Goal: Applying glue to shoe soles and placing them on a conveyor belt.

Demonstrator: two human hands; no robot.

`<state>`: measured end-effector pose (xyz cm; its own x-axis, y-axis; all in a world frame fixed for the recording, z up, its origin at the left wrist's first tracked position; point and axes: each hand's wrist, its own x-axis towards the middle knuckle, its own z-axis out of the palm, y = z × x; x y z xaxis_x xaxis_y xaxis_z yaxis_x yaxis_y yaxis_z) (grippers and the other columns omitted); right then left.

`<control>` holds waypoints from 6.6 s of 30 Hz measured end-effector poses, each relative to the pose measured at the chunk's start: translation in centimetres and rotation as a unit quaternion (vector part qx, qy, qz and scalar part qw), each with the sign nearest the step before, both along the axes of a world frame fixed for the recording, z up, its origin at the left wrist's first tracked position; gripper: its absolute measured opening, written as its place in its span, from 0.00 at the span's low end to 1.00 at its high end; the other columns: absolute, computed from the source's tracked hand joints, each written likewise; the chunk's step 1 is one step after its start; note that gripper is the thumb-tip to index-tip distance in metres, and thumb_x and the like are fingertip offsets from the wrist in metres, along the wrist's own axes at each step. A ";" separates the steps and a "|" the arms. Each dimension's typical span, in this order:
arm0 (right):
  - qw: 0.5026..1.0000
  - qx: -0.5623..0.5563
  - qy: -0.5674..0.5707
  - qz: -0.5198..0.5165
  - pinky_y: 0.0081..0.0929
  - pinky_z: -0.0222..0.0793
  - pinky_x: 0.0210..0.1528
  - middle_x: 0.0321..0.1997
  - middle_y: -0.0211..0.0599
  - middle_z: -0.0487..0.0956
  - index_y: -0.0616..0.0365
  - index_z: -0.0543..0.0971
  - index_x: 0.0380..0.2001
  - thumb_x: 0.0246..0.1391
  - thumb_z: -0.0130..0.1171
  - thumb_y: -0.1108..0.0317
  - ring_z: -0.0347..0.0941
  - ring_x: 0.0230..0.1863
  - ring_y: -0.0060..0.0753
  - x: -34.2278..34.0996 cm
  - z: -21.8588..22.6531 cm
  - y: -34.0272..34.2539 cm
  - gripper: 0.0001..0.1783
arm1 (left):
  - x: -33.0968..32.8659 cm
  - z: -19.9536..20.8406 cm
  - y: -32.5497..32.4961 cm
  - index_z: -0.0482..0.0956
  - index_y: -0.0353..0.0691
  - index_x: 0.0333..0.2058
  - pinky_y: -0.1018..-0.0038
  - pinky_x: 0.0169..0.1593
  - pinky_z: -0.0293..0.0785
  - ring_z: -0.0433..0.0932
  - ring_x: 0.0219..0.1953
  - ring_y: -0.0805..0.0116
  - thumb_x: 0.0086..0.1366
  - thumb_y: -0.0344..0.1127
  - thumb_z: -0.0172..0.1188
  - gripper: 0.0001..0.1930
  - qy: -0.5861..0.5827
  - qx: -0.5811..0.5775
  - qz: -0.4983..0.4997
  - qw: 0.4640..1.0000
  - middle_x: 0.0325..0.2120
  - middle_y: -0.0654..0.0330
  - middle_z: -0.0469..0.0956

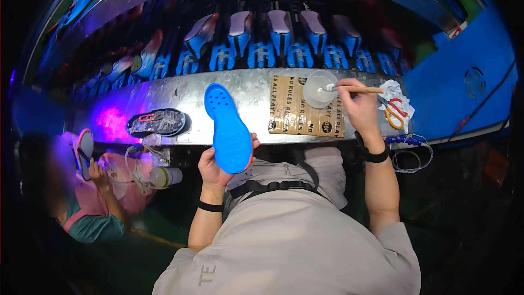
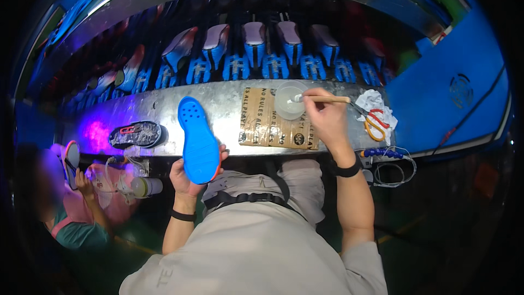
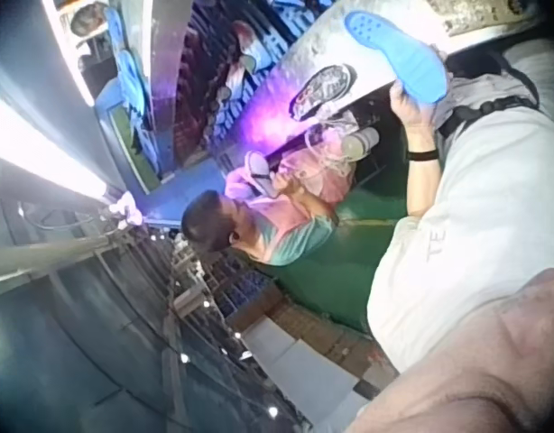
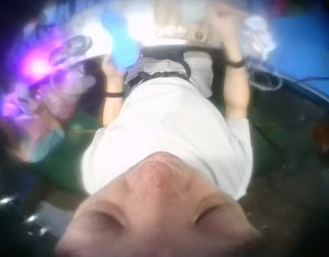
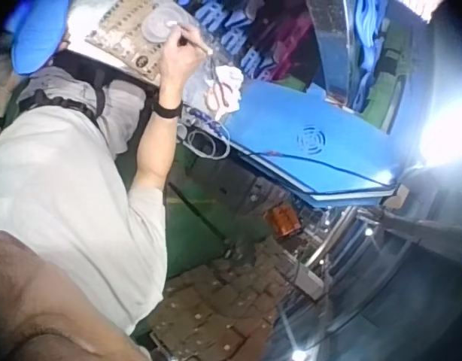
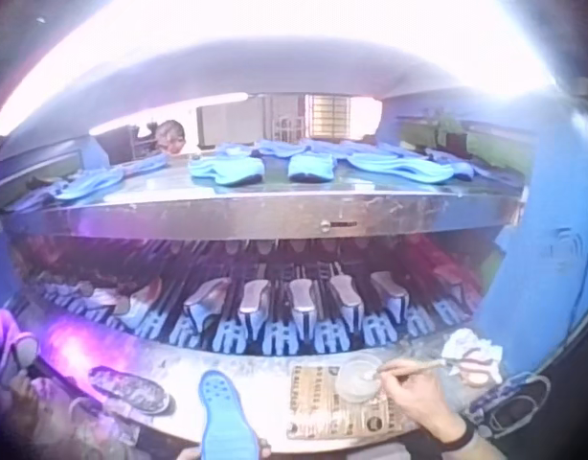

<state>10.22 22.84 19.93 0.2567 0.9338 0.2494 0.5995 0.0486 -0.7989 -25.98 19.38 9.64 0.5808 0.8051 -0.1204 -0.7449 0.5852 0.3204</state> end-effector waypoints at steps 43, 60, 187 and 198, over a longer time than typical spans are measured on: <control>0.973 0.103 0.019 0.207 0.33 0.73 0.33 0.30 0.41 0.82 0.61 0.84 0.34 0.51 0.63 0.77 0.78 0.30 0.41 -10.0 0.4 -3.9 0.06 | 2.9 6.5 -0.3 0.49 0.33 0.71 0.59 0.60 0.77 0.76 0.59 0.54 0.52 0.44 0.75 0.55 0.206 0.145 -0.042 0.967 0.59 0.44 0.71; 0.964 0.063 0.061 0.252 0.30 0.70 0.30 0.27 0.41 0.80 0.63 0.83 0.31 0.48 0.63 0.79 0.76 0.27 0.37 -10.6 2.1 -6.4 0.05 | 1.7 7.0 0.7 0.51 0.34 0.70 0.59 0.64 0.71 0.73 0.62 0.54 0.50 0.48 0.77 0.56 0.227 0.164 0.004 0.960 0.59 0.46 0.71; 0.986 0.110 0.126 0.020 0.27 0.74 0.42 0.38 0.38 0.84 0.64 0.84 0.39 0.58 0.63 0.72 0.80 0.38 0.30 -3.5 -0.1 -1.9 0.08 | -0.1 2.6 0.0 0.52 0.34 0.71 0.58 0.66 0.69 0.72 0.62 0.54 0.64 0.36 0.67 0.42 0.114 0.072 -0.091 0.987 0.62 0.47 0.69; 0.993 0.120 -0.011 0.005 0.25 0.71 0.35 0.36 0.39 0.84 0.63 0.84 0.39 0.57 0.62 0.75 0.78 0.33 0.29 -4.6 0.2 -1.4 0.07 | 0.1 3.2 0.3 0.55 0.36 0.70 0.62 0.61 0.75 0.75 0.59 0.59 0.64 0.40 0.69 0.42 0.179 0.091 -0.044 0.979 0.60 0.51 0.72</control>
<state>5.62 21.49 20.16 0.2395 0.8490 0.4709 0.6159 0.2421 -0.7497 -25.86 19.65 12.82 0.5964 0.7804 -0.1877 -0.5147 0.5512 0.6566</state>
